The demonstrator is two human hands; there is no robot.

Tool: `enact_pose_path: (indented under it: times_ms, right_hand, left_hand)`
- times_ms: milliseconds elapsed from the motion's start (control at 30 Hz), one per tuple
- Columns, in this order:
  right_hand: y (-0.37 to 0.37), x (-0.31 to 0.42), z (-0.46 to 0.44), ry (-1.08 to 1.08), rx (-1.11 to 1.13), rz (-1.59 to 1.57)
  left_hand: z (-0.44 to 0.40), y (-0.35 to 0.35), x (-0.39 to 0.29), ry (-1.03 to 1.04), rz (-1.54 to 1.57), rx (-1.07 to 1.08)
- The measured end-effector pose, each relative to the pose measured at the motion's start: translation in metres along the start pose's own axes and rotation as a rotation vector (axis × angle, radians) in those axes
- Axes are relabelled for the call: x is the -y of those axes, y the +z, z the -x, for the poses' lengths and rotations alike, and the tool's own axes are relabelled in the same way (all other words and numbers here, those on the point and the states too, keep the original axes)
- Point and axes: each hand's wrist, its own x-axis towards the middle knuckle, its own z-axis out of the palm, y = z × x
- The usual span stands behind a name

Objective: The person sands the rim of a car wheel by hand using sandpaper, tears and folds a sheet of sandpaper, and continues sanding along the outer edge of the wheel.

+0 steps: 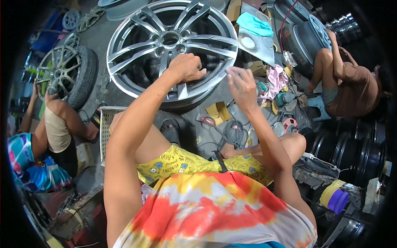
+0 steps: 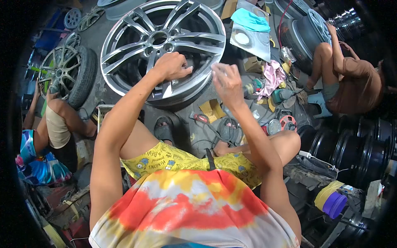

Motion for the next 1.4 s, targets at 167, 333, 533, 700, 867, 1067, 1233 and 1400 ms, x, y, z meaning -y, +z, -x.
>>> enact_pose_path:
  times_ms: [167,333,533,700,867,1067,1233,1400]
  right_hand:
    - [-0.004,0.004,0.002,-0.039,0.047,-0.045]
    - [-0.003,0.017,0.004,-0.072,0.052,-0.099]
    - [-0.002,0.004,-0.004,-0.005,0.065,0.01]
    - [-0.003,-0.003,-0.001,-0.012,0.069,-0.058]
    - [0.008,0.023,0.011,0.044,-0.01,-0.102]
    - [0.005,0.007,0.006,0.028,-0.029,-0.009]
    - [0.016,0.035,0.022,-0.012,-0.052,-0.119]
    - [0.019,0.03,0.015,0.109,-0.111,-0.006]
  left_hand:
    - [-0.002,-0.001,-0.003,0.004,-0.016,0.009]
    - [0.002,-0.002,-0.002,0.017,0.002,-0.037]
    - [0.002,-0.001,0.0,0.008,0.001,-0.025]
    - [0.0,0.0,-0.004,0.003,0.014,0.006]
    - [0.001,-0.002,-0.002,0.015,-0.004,-0.024]
    - [0.0,-0.001,-0.003,0.007,0.01,-0.003]
    - [-0.002,-0.001,0.0,0.007,-0.014,-0.011]
    - [0.0,-0.004,-0.005,0.01,-0.037,0.008]
